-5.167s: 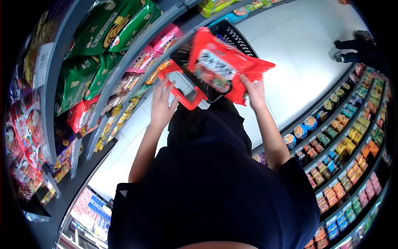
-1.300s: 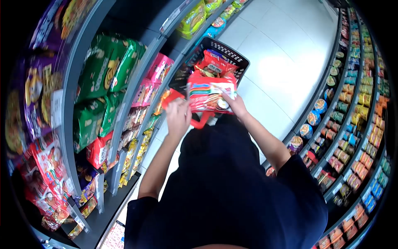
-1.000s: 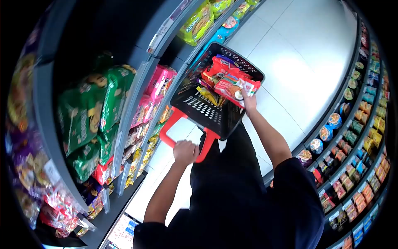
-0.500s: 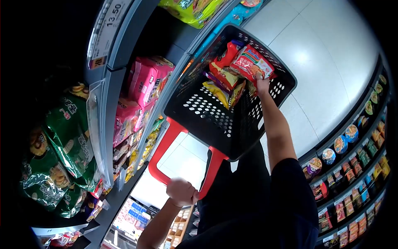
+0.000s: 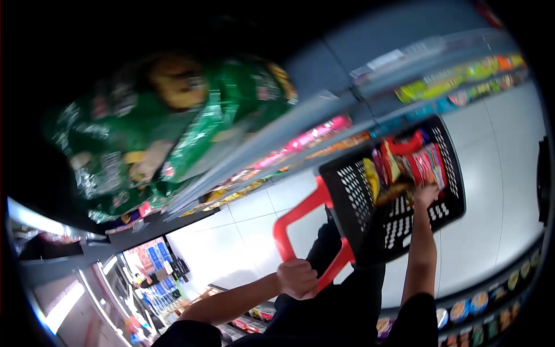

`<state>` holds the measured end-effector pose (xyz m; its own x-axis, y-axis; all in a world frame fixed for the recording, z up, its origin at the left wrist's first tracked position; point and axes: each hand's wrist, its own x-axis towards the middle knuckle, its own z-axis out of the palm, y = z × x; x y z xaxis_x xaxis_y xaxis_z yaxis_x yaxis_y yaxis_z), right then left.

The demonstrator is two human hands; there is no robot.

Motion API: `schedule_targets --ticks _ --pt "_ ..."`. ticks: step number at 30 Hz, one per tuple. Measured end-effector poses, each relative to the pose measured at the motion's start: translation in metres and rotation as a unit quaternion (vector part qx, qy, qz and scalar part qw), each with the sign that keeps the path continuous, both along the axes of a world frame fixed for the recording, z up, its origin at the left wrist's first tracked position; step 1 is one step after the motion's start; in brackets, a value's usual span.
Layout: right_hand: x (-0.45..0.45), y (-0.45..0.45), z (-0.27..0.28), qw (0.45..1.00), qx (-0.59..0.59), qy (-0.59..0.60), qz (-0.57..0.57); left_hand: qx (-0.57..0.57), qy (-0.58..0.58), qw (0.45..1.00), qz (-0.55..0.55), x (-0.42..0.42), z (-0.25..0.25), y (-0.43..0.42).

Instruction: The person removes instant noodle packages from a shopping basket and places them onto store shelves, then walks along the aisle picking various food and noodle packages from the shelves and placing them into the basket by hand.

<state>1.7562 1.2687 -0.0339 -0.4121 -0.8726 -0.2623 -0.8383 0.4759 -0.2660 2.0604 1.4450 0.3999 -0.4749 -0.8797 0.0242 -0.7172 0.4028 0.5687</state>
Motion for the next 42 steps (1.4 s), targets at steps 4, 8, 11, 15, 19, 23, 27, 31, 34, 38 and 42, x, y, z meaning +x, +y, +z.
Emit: schedule_targets --ticks 4,8,11,15,19,23,27,31,34,38,42 --pt "0.053 0.043 0.030 0.979 -0.027 -0.194 0.049 -0.061 0.025 0.998 0.020 0.000 -0.009 0.003" --pt "0.118 0.084 0.153 0.802 -0.029 -0.596 -0.023 -0.046 0.018 0.999 0.017 0.002 -0.005 0.006" --pt "0.178 0.069 0.329 0.717 -0.072 -0.685 0.112 -0.038 0.004 0.999 0.013 0.001 -0.003 0.006" --pt "0.236 0.011 0.487 0.653 -0.248 -0.663 0.269 -0.073 0.000 0.997 0.018 -0.007 -0.016 0.006" --pt "0.301 -0.071 0.585 0.663 -0.378 -0.555 0.333 -0.105 0.023 0.994 0.035 -0.010 -0.017 0.000" --pt "0.330 -0.110 0.637 0.719 -0.217 -0.493 0.439 -0.116 0.016 0.992 0.055 -0.025 -0.015 -0.007" --pt "0.331 -0.099 0.643 0.772 -0.284 -0.445 0.353 -0.135 0.023 0.989 0.057 -0.028 -0.007 -0.011" --pt "0.302 -0.055 0.658 0.757 -0.276 -0.523 0.276 -0.171 0.035 0.982 0.069 -0.028 -0.009 -0.014" --pt "0.261 -0.029 0.645 0.770 -0.281 -0.524 0.232 -0.183 0.035 0.981 0.055 -0.029 -0.013 -0.013" --pt "0.189 0.009 0.619 0.828 -0.236 -0.489 0.138 -0.162 0.008 0.985 0.050 -0.032 -0.012 -0.018" --pt "0.094 0.043 0.543 0.882 -0.216 -0.411 0.080 -0.081 0.016 0.995 0.061 -0.033 -0.005 -0.014"
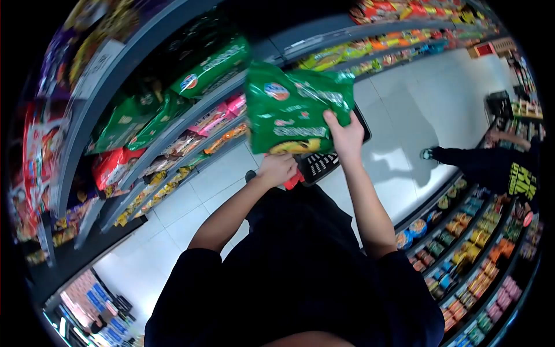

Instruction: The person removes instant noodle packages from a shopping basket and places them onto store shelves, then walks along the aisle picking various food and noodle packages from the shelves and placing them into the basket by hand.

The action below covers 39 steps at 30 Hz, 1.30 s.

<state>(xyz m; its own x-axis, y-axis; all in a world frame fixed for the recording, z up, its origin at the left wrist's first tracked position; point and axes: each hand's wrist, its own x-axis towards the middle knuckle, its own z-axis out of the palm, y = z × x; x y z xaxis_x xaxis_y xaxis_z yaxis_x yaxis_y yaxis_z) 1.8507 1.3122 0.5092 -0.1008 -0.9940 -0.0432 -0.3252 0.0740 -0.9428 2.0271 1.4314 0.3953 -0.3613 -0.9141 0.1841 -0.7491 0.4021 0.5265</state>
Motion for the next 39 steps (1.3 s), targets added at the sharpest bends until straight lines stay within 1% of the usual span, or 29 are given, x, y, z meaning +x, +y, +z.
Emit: schedule_targets --ticks 1,2,3,4,7,10,11,13,14,15,17,19,20,23,24,25,27,28,29,30,31,32,33,34,35,36,37,38,39 --pt "-0.019 0.013 -0.003 0.995 0.039 -0.089 -0.034 -0.013 0.006 1.000 0.020 0.002 0.005 -0.001" --pt "-0.043 0.024 -0.013 0.992 0.069 -0.082 -0.061 -0.024 0.013 0.999 0.042 0.004 0.012 -0.001" --pt "-0.066 0.034 -0.016 0.990 0.110 -0.001 -0.089 -0.032 0.020 0.997 0.067 0.006 0.014 0.003" --pt "-0.094 0.044 -0.048 0.986 0.111 0.038 -0.117 0.022 0.021 0.998 0.057 0.009 0.010 0.008" --pt "-0.144 0.068 -0.090 0.974 0.155 0.056 -0.157 0.049 -0.017 0.996 0.069 0.004 0.024 0.007" --pt "-0.165 0.073 -0.129 0.953 0.218 0.134 -0.161 0.098 -0.162 0.982 0.013 0.002 0.025 0.001" --pt "-0.168 0.072 -0.150 0.953 0.217 0.143 -0.153 0.124 -0.215 0.969 -0.007 0.001 0.023 -0.001" --pt "-0.164 0.064 -0.196 0.953 0.220 0.163 -0.133 0.118 -0.223 0.968 0.010 0.000 0.011 -0.001" --pt "-0.145 0.045 -0.226 0.938 0.260 0.202 -0.113 0.142 -0.236 0.961 0.008 0.001 0.010 -0.001" --pt "-0.129 0.033 -0.230 0.930 0.293 0.197 -0.105 0.156 -0.244 0.957 0.007 0.000 0.012 -0.003" --pt "-0.117 0.022 -0.314 0.926 0.324 0.155 -0.113 0.183 -0.247 0.951 0.011 -0.002 0.016 -0.006" --pt "-0.082 0.003 -0.334 0.907 0.355 0.177 -0.145 0.193 -0.247 0.949 0.020 -0.003 0.015 -0.007" --pt "-0.072 -0.008 -0.354 0.877 0.427 0.166 -0.142 0.194 -0.251 0.948 0.022 -0.003 0.013 -0.006" --pt "-0.035 -0.020 -0.407 0.882 0.412 0.127 -0.189 0.220 -0.258 0.940 0.027 -0.004 0.013 -0.007" --pt "-0.030 -0.024 -0.420 0.863 0.471 -0.047 -0.180 0.223 -0.262 0.939 0.029 -0.003 0.010 -0.008" --pt "-0.025 -0.027 -0.433 0.802 0.535 -0.196 -0.177 0.228 -0.264 0.937 0.031 -0.003 0.008 -0.006" --pt "-0.026 -0.017 -0.503 0.757 0.604 -0.219 -0.115 0.228 -0.266 0.936 0.032 -0.002 0.009 -0.004" --pt "-0.018 -0.018 -0.481 0.790 0.601 -0.080 -0.093 0.220 -0.264 0.939 0.034 -0.003 0.010 -0.006" --pt "-0.013 -0.002 -0.565 0.811 0.581 0.033 0.056 0.210 -0.260 0.942 0.037 -0.004 0.012 -0.007" --pt "-0.011 -0.003 -0.539 0.830 0.537 0.116 0.097 0.201 -0.252 0.946 0.040 -0.004 0.010 -0.005" --pt "-0.009 -0.001 -0.490 0.841 0.483 0.200 0.136 0.200 -0.256 0.945 0.034 -0.004 0.009 -0.005" --pt "-0.008 0.004 -0.442 0.867 0.428 0.212 0.141 0.200 -0.260 0.944 0.029 -0.004 0.010 -0.005" --pt "-0.009 0.011 -0.415 0.894 0.370 0.194 0.163 0.198 -0.264 0.943 0.028 -0.004 0.012 -0.004" --pt "-0.013 0.024 -0.433 0.923 0.329 0.102 0.170 0.210 -0.263 0.942 0.009 -0.003 0.010 -0.002" --pt "-0.015 0.030 -0.401 0.902 0.394 0.013 0.177 0.222 -0.309 0.925 -0.017 -0.005 0.015 -0.004" --pt "-0.017 0.037 -0.368 0.869 0.459 -0.066 0.175 0.189 -0.287 0.939 -0.006 -0.004 0.008 0.001" --pt "-0.020 0.047 -0.347 0.834 0.494 -0.172 0.175 0.200 -0.315 0.927 -0.023 -0.003 0.003 0.003" --pt "-0.014 0.053 -0.301 0.824 0.511 -0.185 0.162 0.173 -0.298 0.938 -0.034 0.001 0.005 0.006" --pt "-0.010 0.058 -0.281 0.810 0.533 -0.179 0.169 0.172 -0.312 0.934 -0.040 0.002 0.010 0.006"
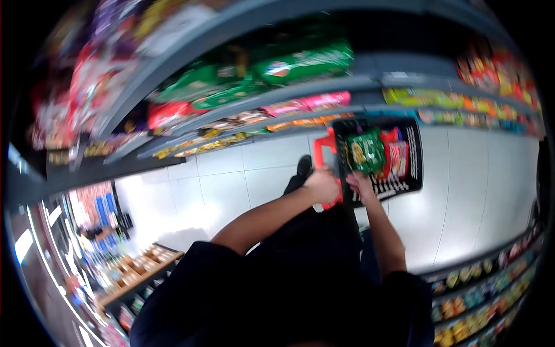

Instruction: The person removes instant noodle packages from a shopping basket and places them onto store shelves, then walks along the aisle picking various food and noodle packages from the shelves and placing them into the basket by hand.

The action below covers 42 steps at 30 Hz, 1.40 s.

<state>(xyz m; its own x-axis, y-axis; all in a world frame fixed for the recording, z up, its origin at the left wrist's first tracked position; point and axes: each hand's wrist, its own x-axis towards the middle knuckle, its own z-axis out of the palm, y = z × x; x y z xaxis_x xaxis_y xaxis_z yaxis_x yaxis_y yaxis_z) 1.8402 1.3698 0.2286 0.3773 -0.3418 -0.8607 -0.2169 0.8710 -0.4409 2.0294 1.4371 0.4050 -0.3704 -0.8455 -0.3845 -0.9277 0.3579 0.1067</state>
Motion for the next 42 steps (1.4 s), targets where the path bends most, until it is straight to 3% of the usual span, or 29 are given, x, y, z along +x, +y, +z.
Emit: schedule_targets --ticks 1,2,4,5,6,8,10,14,15,16,18,20,22,24,25,28,31,35,38,41,42 --pt "0.005 0.007 0.017 1.000 -0.009 -0.025 -0.005 -0.009 0.047 0.999 0.004 0.003 0.008 0.000" --pt "0.008 0.010 0.032 0.999 -0.018 -0.045 -0.012 -0.080 0.208 0.973 0.059 0.009 0.007 0.002" --pt "0.020 0.011 0.068 0.996 -0.052 -0.066 -0.026 -0.162 0.388 0.899 0.122 0.015 0.005 0.006" --pt "0.028 0.011 0.090 0.994 -0.068 -0.068 -0.040 -0.055 0.493 0.849 0.184 0.023 0.011 0.006" --pt "0.037 0.010 0.107 0.993 -0.073 -0.076 -0.050 0.085 0.584 0.733 0.338 0.025 0.027 0.015" --pt "0.055 0.010 0.141 0.986 -0.139 -0.082 -0.031 0.055 0.625 0.690 0.361 0.050 0.026 0.032" --pt "0.068 0.010 0.148 0.976 -0.201 -0.031 0.079 0.030 0.669 0.628 0.396 0.089 0.027 0.058" --pt "0.088 0.021 0.131 0.953 -0.222 -0.058 0.197 -0.178 0.608 0.623 0.459 0.210 0.040 0.108" --pt "0.093 0.024 0.124 0.930 -0.258 -0.032 0.261 -0.214 0.602 0.577 0.509 0.239 0.046 0.119" --pt "0.097 0.027 0.120 0.901 -0.292 -0.003 0.321 -0.269 0.547 0.581 0.539 0.272 0.053 0.128" --pt "0.105 0.039 0.131 0.889 -0.338 0.058 0.303 -0.365 0.478 0.550 0.580 0.329 0.076 0.139" --pt "0.115 0.051 0.145 0.873 -0.379 0.123 0.282 -0.519 0.179 0.671 0.498 0.374 0.109 0.149" --pt "0.109 0.052 0.123 0.881 -0.377 0.134 0.254 -0.559 0.081 0.672 0.479 0.397 0.134 0.147" --pt "0.107 0.056 0.127 0.873 -0.389 0.152 0.251 -0.540 0.030 0.708 0.453 0.428 0.119 0.148" --pt "0.114 0.060 0.148 0.873 -0.389 0.159 0.246 -0.516 0.029 0.724 0.456 0.438 0.112 0.147" --pt "0.113 0.061 0.138 0.888 -0.357 0.185 0.224 -0.502 0.017 0.743 0.443 0.441 0.104 0.148" --pt "0.125 0.070 0.176 0.842 -0.407 0.248 0.255 -0.501 0.028 0.750 0.432 0.438 0.106 0.153" --pt "0.108 0.076 0.146 0.777 -0.519 0.240 0.264 -0.508 0.068 0.746 0.425 0.442 0.111 0.154" --pt "0.120 0.088 0.183 0.818 -0.436 0.276 0.256 -0.550 0.116 0.719 0.408 0.431 0.121 0.152" --pt "0.082 0.110 0.123 0.812 -0.455 0.291 0.222 -0.563 0.138 0.711 0.398 0.393 0.116 0.140" --pt "0.084 0.117 0.140 0.810 -0.453 0.306 0.210 -0.550 0.185 0.727 0.367 0.378 0.113 0.131"
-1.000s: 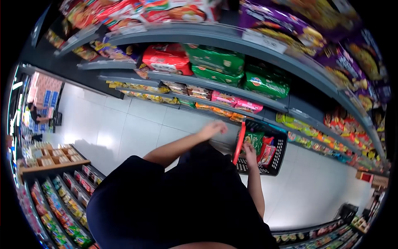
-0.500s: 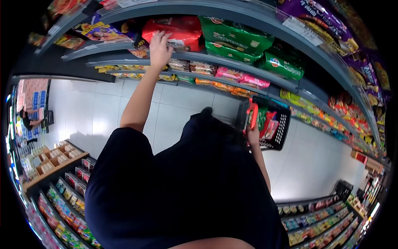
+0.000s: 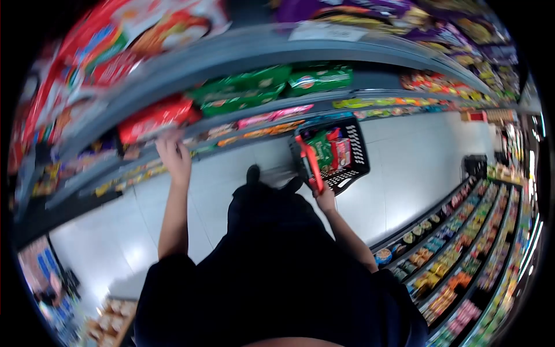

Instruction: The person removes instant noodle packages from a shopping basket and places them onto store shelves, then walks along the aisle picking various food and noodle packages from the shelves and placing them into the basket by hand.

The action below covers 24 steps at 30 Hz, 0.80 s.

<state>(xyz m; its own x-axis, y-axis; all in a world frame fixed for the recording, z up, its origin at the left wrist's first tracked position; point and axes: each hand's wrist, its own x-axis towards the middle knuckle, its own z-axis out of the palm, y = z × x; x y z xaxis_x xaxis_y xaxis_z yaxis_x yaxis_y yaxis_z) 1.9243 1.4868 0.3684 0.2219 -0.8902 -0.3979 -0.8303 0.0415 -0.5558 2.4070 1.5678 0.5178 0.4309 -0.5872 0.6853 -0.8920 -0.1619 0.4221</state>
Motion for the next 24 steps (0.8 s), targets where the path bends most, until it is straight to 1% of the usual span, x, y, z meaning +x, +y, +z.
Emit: schedule_targets --ticks 1,2,3,4,5,7,8,9,11,14,17,18,19,20,21,22,24 --pt "-0.001 0.007 -0.001 0.999 -0.017 -0.028 -0.020 -0.012 0.071 0.996 -0.059 -0.019 -0.008 -0.008" --pt "0.000 0.011 -0.002 0.998 -0.045 -0.035 -0.026 0.033 0.133 0.986 -0.096 -0.036 -0.032 -0.011" --pt "0.003 0.014 0.000 0.996 -0.070 -0.046 -0.039 0.051 0.162 0.972 -0.166 -0.055 -0.042 -0.020" --pt "0.008 0.016 0.004 0.993 -0.092 -0.058 -0.050 0.108 0.181 0.955 -0.207 -0.071 -0.059 -0.032" --pt "0.008 0.017 0.007 0.994 -0.085 -0.038 -0.052 0.171 0.198 0.934 -0.244 -0.086 -0.081 -0.037" --pt "0.005 0.019 0.013 0.996 -0.080 -0.018 -0.043 0.260 0.211 0.895 -0.294 -0.103 -0.135 -0.052" --pt "0.003 0.018 0.015 0.994 -0.111 0.022 -0.012 0.278 0.125 0.903 -0.302 -0.108 -0.147 -0.062" --pt "-0.002 0.017 0.011 0.992 -0.119 0.030 0.003 0.289 0.036 0.905 -0.310 -0.110 -0.155 -0.076" --pt "-0.005 0.010 0.006 0.992 -0.122 0.015 0.020 0.326 -0.053 0.879 -0.343 -0.109 -0.160 -0.108" --pt "-0.005 0.007 0.010 0.992 -0.127 0.010 0.015 0.334 -0.124 0.871 -0.338 -0.105 -0.167 -0.149" --pt "-0.006 0.008 0.010 0.992 -0.125 -0.001 0.003 0.425 -0.146 0.865 -0.224 -0.101 -0.180 -0.173" --pt "-0.006 0.008 0.012 0.993 -0.120 -0.002 0.001 0.495 -0.128 0.833 -0.211 -0.097 -0.182 -0.178" --pt "-0.007 0.008 0.012 0.995 -0.095 0.000 -0.008 0.560 -0.112 0.797 -0.196 -0.097 -0.167 -0.189" --pt "-0.010 0.007 0.009 0.996 -0.093 -0.005 -0.003 0.621 -0.098 0.757 -0.180 -0.096 -0.160 -0.199" --pt "-0.012 0.007 0.006 0.996 -0.090 -0.011 0.000 0.617 -0.179 0.736 -0.216 -0.085 -0.171 -0.202" --pt "-0.014 0.006 0.002 0.996 -0.088 -0.016 0.003 0.607 -0.259 0.709 -0.250 -0.065 -0.200 -0.202" --pt "-0.021 0.001 -0.001 0.997 -0.052 -0.038 0.029 0.582 -0.243 0.740 -0.235 -0.051 -0.246 -0.205"
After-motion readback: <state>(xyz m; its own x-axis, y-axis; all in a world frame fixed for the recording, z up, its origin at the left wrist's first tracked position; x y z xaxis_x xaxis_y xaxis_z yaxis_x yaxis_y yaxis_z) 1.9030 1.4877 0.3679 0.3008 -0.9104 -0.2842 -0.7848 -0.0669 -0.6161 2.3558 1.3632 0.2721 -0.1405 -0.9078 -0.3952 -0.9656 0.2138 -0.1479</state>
